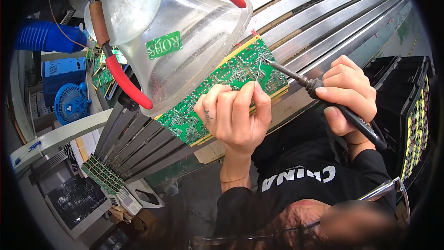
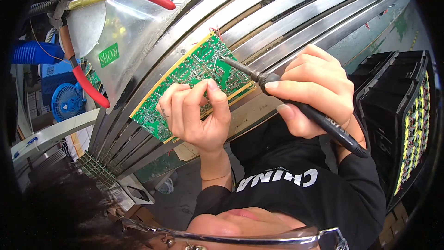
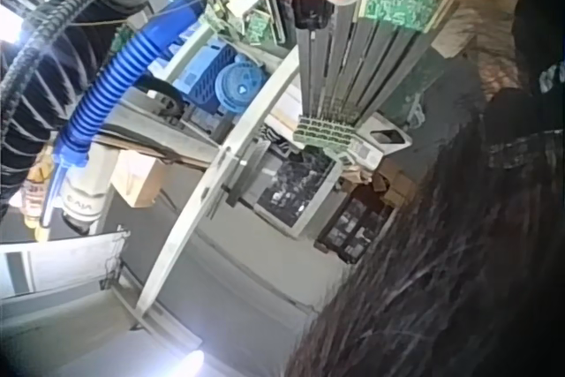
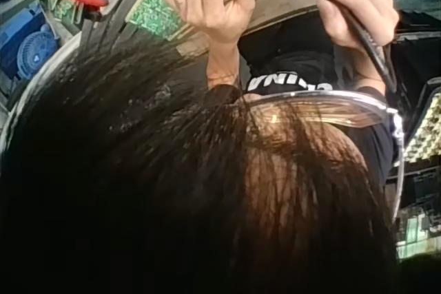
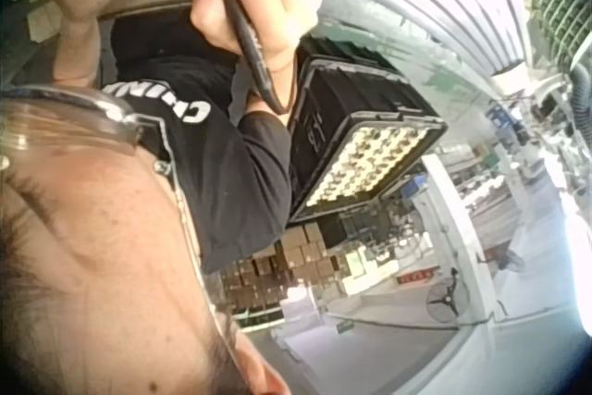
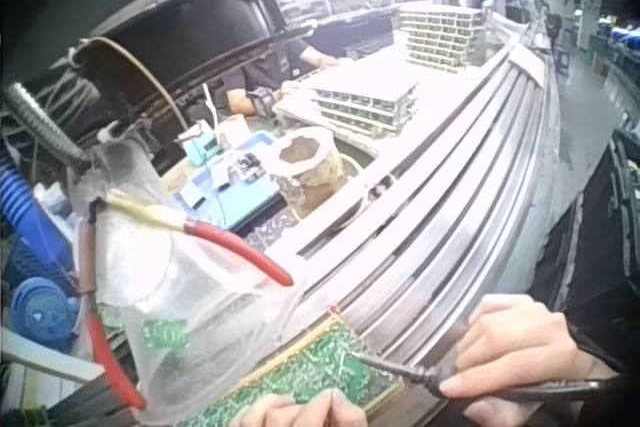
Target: Soldering electronic components onto a printed circuit board at a manual assembly station.
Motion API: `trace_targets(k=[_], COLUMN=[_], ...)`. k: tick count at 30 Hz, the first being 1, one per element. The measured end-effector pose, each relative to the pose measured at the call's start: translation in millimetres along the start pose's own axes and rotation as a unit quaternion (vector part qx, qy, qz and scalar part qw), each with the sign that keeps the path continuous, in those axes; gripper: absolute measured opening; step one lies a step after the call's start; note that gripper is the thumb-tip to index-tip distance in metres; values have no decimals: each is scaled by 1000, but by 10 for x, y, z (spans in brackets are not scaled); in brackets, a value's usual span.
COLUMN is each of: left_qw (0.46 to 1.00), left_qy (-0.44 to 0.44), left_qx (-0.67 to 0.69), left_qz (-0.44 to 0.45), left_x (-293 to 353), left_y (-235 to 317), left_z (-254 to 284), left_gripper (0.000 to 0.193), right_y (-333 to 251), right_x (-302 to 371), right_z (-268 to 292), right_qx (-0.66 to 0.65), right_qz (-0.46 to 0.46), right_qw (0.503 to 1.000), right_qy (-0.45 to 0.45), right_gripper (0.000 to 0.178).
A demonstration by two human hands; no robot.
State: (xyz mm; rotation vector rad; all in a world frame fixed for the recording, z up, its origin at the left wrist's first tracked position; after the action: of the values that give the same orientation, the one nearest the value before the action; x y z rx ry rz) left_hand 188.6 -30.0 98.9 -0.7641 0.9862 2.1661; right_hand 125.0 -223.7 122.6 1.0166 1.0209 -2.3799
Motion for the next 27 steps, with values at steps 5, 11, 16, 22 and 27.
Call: trace_targets(k=[5, 11, 16, 22, 27], left_qw=[1000, 1000, 1000, 1000, 1000], left_qy=[-8, 4, 11, 12, 12], left_qx=[0, 14, 12, 14, 15], left_qz=[-4, -4, -5, -12, -13], left_x=[2, 16, 21, 21, 27], left_y=[4, 2, 11, 7, 8], left_z=[0, 34, 47, 46, 44], left_gripper=[23, 22, 22, 21, 20], right_y=[-87, -221, -294, -334, -338], right_x=[-57, -130, -215, -220, -197], right_z=[-65, -58, -59, -64, -67], right_qx=[37, 91, 112, 122, 130], right_qz=[-2, -30, -27, -33, -37], right_qw=[999, 994, 992, 990, 989], right_qy=[-19, -46, -53, -55, -57], right_gripper=[22, 21, 26, 25, 25])
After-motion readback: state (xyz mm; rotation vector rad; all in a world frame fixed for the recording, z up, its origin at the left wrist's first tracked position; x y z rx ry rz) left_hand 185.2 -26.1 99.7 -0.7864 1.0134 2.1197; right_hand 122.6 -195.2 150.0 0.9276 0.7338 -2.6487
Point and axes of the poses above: each hand's wrist, its own x-axis away from the middle knuckle, its own z-axis out of the back of the hand, y = z × x, the point moved 5 cm from there along -x, towards the middle knuckle, and after that the axes turned 10 degrees about x, right-handed, at the moved point
